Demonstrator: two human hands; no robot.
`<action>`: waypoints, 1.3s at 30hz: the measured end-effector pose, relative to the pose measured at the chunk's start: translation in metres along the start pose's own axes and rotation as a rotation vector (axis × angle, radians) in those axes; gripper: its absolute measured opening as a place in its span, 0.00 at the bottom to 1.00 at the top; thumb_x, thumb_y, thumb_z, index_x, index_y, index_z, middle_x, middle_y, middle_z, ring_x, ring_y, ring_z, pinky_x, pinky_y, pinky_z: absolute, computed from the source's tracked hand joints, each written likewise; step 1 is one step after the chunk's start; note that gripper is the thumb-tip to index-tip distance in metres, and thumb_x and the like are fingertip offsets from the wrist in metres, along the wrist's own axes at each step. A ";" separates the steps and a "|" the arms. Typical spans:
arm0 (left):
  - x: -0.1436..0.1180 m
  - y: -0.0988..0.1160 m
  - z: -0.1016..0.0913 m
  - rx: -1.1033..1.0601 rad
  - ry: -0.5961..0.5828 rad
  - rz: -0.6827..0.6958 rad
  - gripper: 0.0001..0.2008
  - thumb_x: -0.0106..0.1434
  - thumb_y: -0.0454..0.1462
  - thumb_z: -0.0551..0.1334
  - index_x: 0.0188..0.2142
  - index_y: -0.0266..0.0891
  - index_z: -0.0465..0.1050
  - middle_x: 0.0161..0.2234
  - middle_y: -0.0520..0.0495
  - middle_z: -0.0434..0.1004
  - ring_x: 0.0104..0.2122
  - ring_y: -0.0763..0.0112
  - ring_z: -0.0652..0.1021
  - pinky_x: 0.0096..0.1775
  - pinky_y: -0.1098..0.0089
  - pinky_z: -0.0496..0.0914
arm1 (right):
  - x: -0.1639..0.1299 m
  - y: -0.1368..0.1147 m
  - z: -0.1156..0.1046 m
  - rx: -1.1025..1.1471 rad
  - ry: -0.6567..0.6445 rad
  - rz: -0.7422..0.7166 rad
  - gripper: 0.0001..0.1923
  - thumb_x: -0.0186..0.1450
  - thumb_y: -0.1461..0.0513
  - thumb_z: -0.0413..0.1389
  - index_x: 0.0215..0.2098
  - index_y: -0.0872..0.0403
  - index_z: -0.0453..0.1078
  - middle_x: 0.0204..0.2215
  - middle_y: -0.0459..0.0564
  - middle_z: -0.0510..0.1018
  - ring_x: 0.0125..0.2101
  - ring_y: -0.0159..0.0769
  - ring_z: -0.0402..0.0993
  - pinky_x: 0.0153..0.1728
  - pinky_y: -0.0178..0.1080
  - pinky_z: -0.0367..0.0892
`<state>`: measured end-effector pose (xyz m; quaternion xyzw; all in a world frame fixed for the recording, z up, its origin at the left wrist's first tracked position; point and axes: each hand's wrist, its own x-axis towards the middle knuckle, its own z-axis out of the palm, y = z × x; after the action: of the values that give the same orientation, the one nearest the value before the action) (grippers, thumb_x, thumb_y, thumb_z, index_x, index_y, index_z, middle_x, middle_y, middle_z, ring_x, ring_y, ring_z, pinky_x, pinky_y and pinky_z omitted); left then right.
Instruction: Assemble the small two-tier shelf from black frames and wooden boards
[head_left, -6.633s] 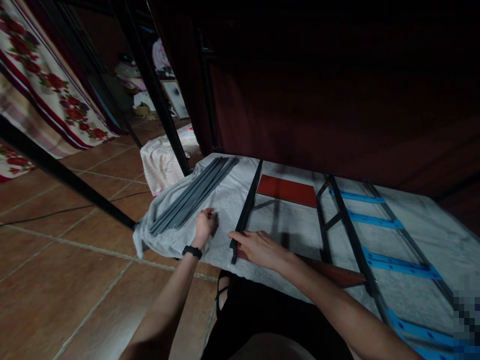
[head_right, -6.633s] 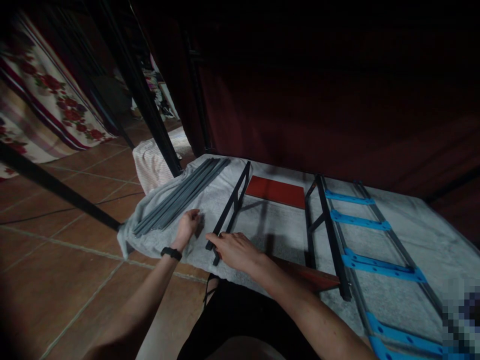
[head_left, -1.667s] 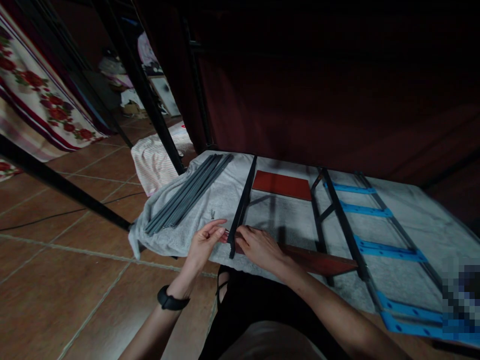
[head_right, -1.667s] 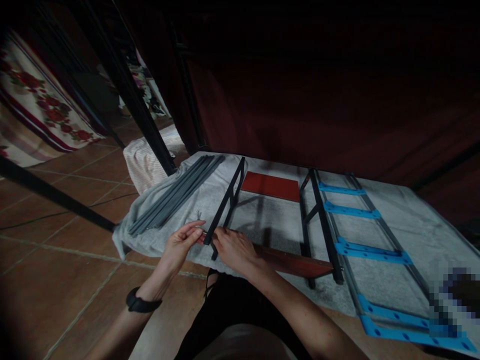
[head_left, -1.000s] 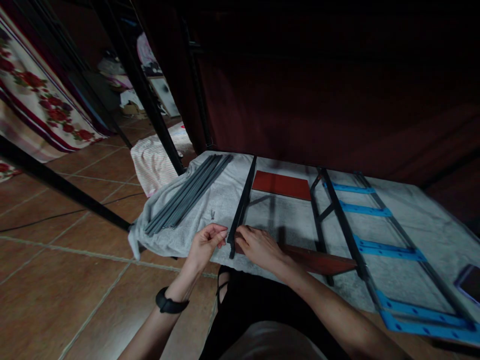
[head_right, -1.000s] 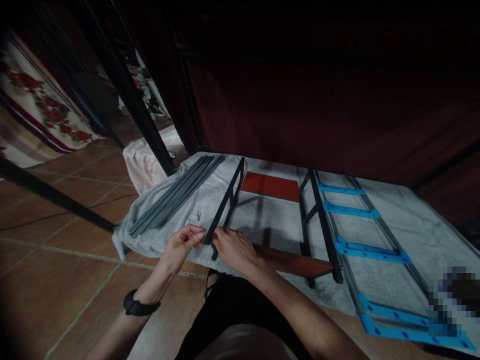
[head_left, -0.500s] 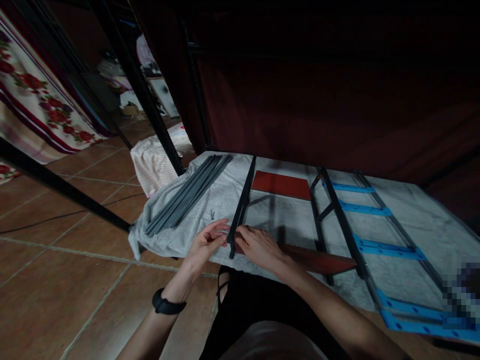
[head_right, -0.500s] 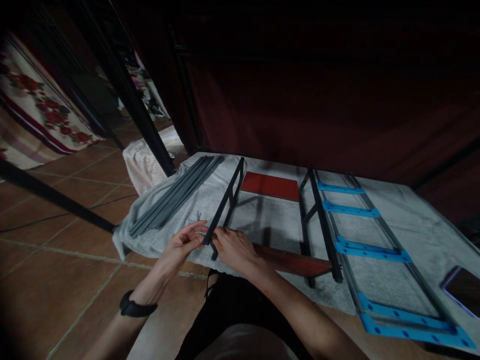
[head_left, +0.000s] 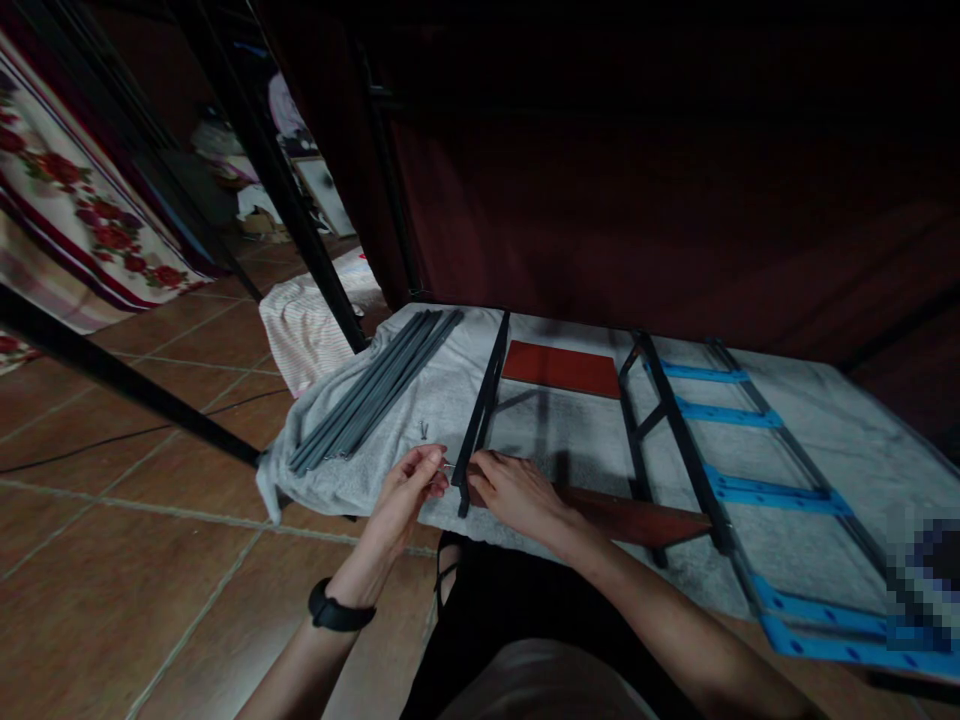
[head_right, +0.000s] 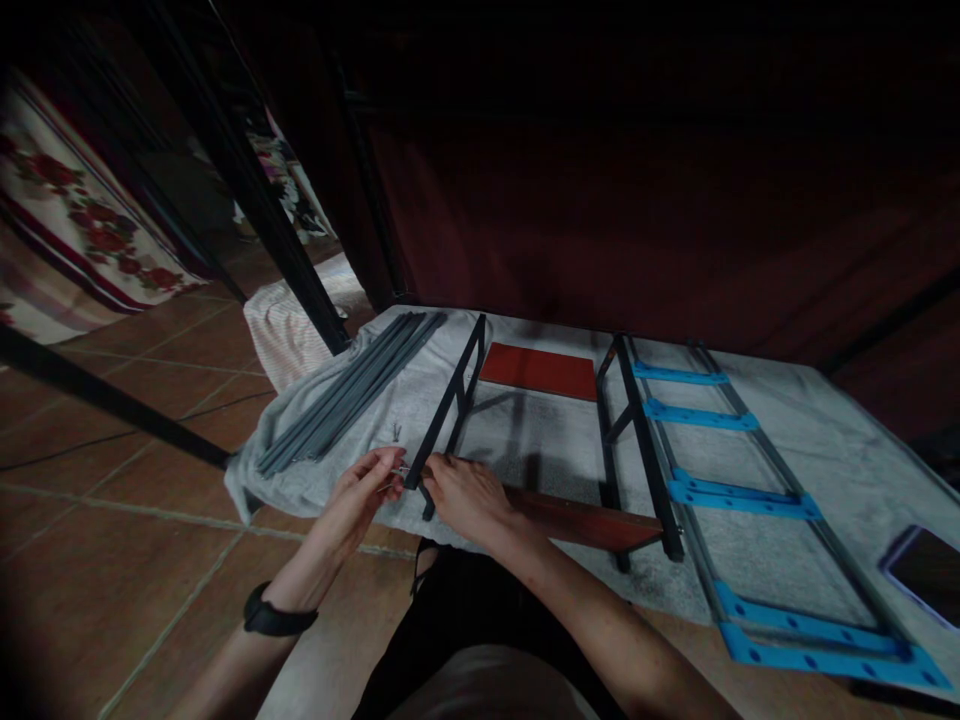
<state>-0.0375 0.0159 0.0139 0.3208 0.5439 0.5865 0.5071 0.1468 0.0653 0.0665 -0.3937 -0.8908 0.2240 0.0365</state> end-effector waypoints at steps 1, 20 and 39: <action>0.000 -0.001 0.000 0.016 0.014 0.011 0.17 0.54 0.47 0.73 0.35 0.37 0.80 0.25 0.52 0.73 0.23 0.77 0.70 0.27 0.74 0.64 | 0.000 0.000 0.000 -0.002 0.000 0.002 0.13 0.74 0.60 0.45 0.52 0.51 0.68 0.48 0.52 0.81 0.47 0.42 0.78 0.43 0.40 0.66; -0.001 0.004 0.001 -0.047 -0.040 0.003 0.20 0.52 0.45 0.75 0.41 0.38 0.80 0.39 0.44 0.81 0.36 0.68 0.78 0.37 0.70 0.72 | -0.001 0.000 -0.001 0.001 0.009 -0.005 0.13 0.75 0.60 0.44 0.52 0.51 0.68 0.48 0.53 0.81 0.47 0.41 0.79 0.43 0.39 0.66; -0.003 0.006 0.006 0.033 -0.020 0.039 0.18 0.50 0.44 0.75 0.38 0.37 0.81 0.34 0.46 0.80 0.33 0.69 0.76 0.37 0.71 0.70 | -0.002 0.000 -0.001 -0.010 0.003 -0.007 0.13 0.75 0.59 0.45 0.52 0.51 0.68 0.48 0.53 0.81 0.47 0.41 0.78 0.45 0.40 0.66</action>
<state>-0.0330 0.0158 0.0210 0.3457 0.5420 0.5839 0.4957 0.1485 0.0639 0.0681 -0.3910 -0.8933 0.2189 0.0366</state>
